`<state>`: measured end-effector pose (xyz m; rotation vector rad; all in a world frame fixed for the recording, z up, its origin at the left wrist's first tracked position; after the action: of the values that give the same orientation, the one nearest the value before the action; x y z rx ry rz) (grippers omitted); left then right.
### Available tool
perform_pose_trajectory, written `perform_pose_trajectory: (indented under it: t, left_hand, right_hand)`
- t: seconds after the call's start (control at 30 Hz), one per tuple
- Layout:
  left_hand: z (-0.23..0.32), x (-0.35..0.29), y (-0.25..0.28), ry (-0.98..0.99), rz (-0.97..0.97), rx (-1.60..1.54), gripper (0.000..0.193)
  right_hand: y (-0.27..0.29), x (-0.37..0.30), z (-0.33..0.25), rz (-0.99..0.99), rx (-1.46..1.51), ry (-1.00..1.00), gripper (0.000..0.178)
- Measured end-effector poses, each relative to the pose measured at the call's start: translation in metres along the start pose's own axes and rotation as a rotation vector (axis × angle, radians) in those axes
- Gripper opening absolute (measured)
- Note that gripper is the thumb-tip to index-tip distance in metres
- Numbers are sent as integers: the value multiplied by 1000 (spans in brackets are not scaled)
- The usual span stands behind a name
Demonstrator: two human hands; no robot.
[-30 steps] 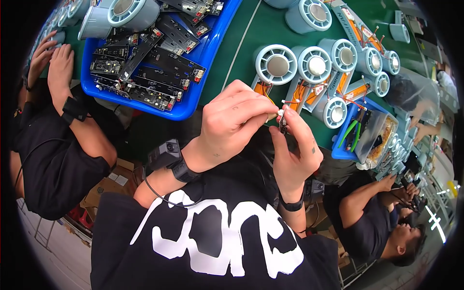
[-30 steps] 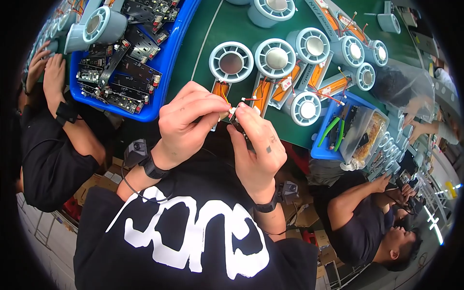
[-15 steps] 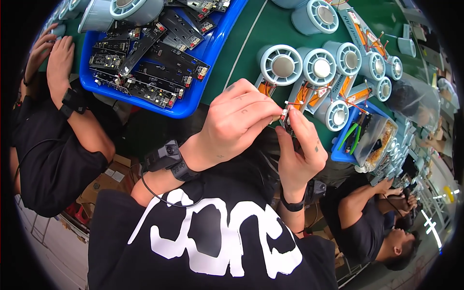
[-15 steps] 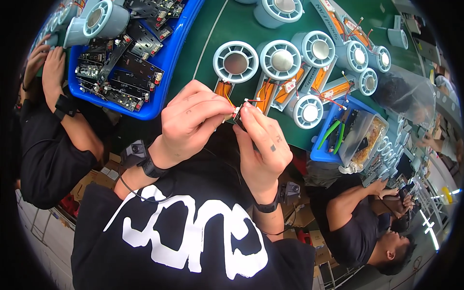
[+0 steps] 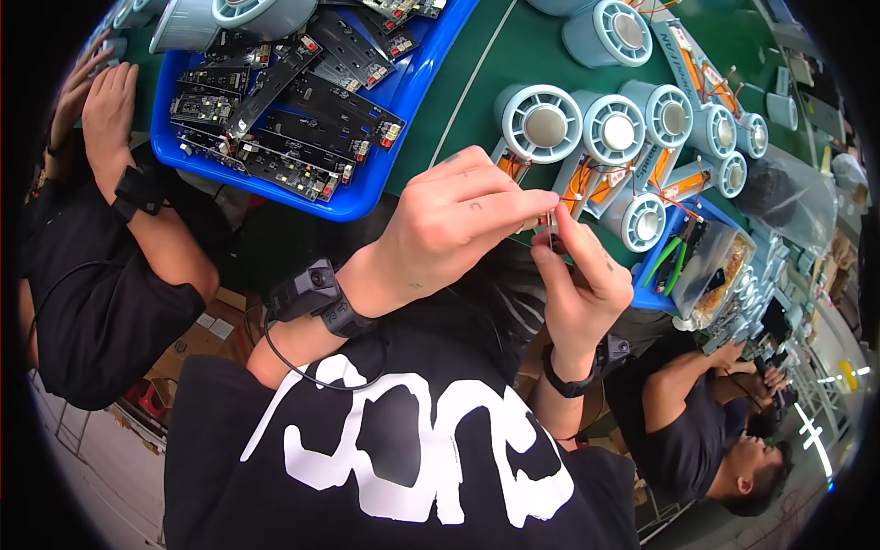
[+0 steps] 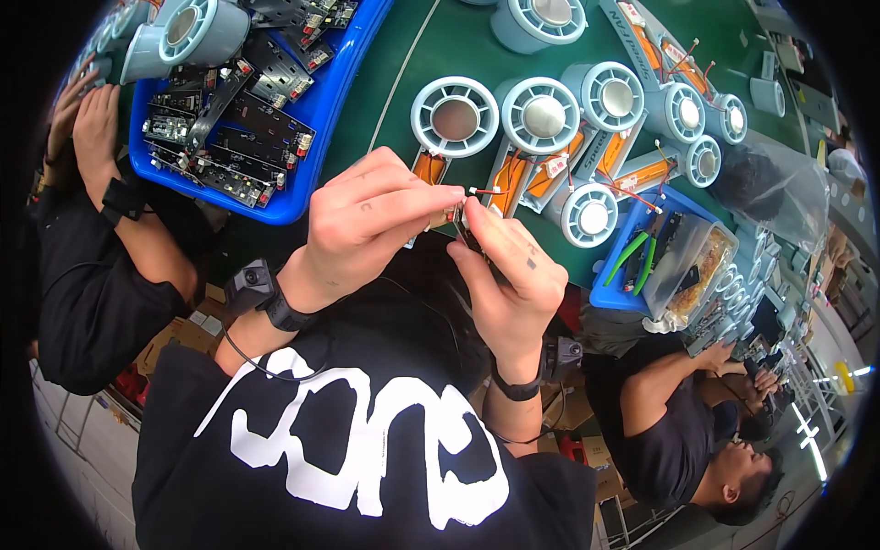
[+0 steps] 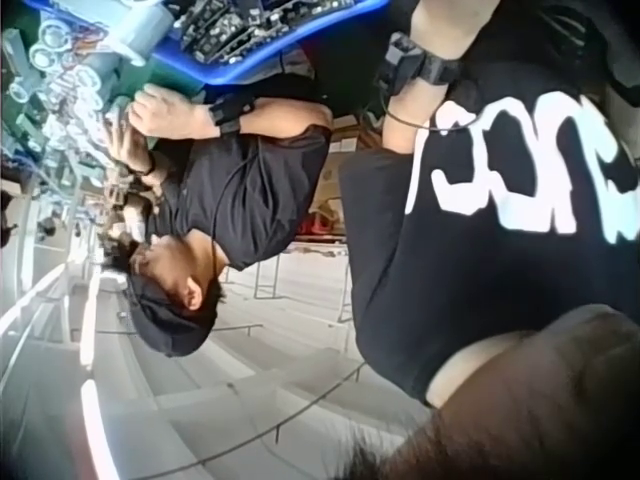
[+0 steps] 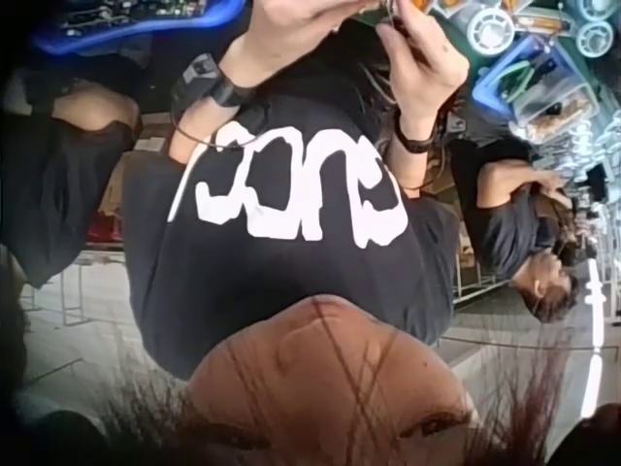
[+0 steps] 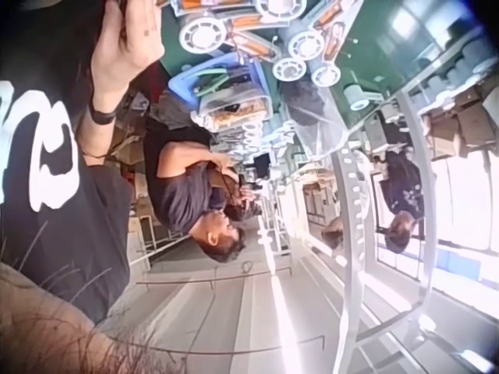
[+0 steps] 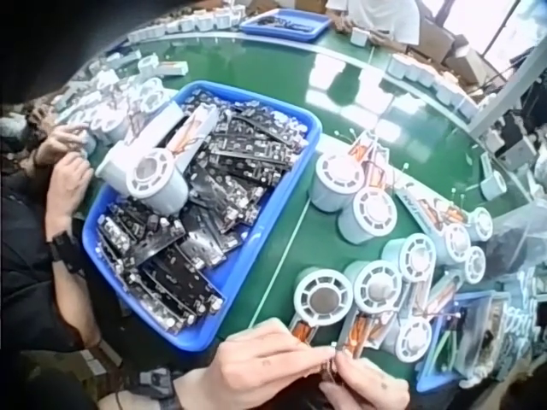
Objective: The person picks up a circuit board, connects a wire from a fan assembly to it, and presses the board into the fan housing. After setting the assembled fan aside, the person picks up another circuit board to repeat the process.
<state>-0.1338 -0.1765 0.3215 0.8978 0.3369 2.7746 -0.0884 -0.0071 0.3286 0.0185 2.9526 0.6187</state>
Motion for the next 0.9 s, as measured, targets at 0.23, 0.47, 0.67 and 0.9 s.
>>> perform_pose_trajectory:
  t: [0.23,0.47,0.67,0.9]
  left_hand:
    - [-5,-4,-2,114,-79,-67,30]
    - [-12,-5,-3,30,-51,-154,29]
    - [0,-15,13,-67,97,22,30]
    - [3,-37,2,253,141,-65,35]
  right_hand:
    - [5,8,-2,-114,-20,-83,44]
    - [7,14,-9,-194,-48,-110,46]
    - [-1,24,-38,-163,-183,122,42]
    - [-17,68,-69,-75,-363,260,37]
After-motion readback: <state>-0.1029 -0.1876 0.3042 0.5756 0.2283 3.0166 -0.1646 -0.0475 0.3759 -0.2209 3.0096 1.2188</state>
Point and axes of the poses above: each hand's wrist, its own x-axis towards the middle knuckle, its own y-axis out of the back of the hand, z = x × y, the point moved 5 cm from there along x, towards the middle knuckle, and after that the axes turned 12 degrees about -y, right-handed, at the moved point
